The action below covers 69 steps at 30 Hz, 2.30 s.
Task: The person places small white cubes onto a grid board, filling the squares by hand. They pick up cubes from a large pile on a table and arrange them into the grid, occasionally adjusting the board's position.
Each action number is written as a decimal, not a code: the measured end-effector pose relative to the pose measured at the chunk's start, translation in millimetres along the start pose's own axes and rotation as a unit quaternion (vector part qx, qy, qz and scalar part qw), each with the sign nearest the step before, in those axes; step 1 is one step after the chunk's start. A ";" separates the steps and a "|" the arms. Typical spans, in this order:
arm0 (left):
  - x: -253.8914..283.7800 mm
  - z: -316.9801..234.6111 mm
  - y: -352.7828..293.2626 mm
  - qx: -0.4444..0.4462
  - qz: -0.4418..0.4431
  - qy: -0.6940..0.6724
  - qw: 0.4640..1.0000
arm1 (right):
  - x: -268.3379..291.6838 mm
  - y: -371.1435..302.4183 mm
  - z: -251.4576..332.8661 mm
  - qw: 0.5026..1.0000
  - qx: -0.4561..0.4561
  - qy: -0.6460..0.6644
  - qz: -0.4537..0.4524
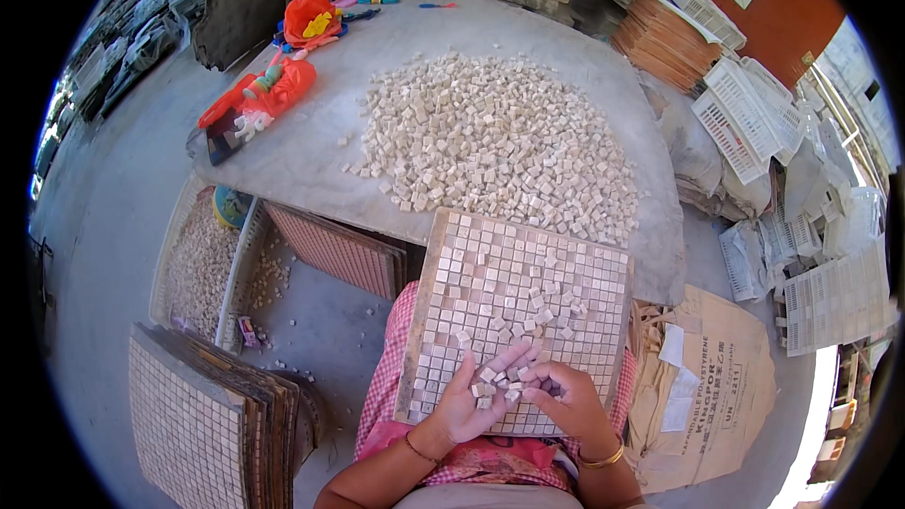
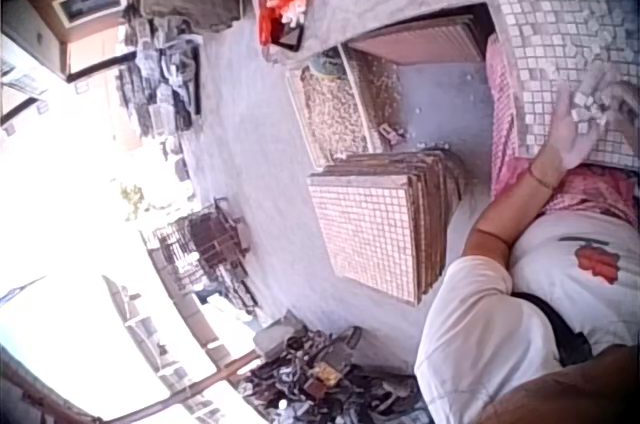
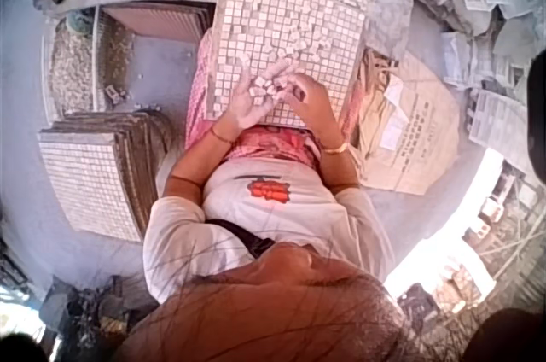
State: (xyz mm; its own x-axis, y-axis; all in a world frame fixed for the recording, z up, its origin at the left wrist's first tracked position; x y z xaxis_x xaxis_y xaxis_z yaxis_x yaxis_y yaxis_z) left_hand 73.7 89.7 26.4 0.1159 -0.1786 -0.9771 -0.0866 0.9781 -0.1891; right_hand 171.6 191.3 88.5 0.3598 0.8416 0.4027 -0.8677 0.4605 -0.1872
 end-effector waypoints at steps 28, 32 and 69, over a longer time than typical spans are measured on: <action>11.2 1.5 0.1 0.056 -0.030 -0.027 0.998 | 8.3 14.8 -11.4 0.984 -0.043 0.156 -0.069; 13.8 1.6 0.9 0.052 -0.010 -0.058 0.997 | 9.6 11.5 -12.0 0.993 0.039 0.006 -0.108; 12.6 0.7 0.7 0.058 0.003 -0.059 0.997 | 4.3 5.8 -10.6 0.997 -0.035 0.048 -0.051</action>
State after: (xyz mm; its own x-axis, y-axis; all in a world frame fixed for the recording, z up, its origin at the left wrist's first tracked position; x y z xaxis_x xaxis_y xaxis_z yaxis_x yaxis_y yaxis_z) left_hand 75.8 88.2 14.1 0.2312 -0.1651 -0.9588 0.0273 0.9862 -0.1633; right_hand 171.8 200.6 79.6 0.4786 0.8115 0.3355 -0.8006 0.5601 -0.2128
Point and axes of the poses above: each hand's wrist, its own y-axis towards the middle knuckle, its own x-axis out of the back of the hand, z = x × y, the point moved 3 cm from there along y, towards the middle knuckle, and after that the axes turned 8 degrees about -y, right-handed, at the moved point
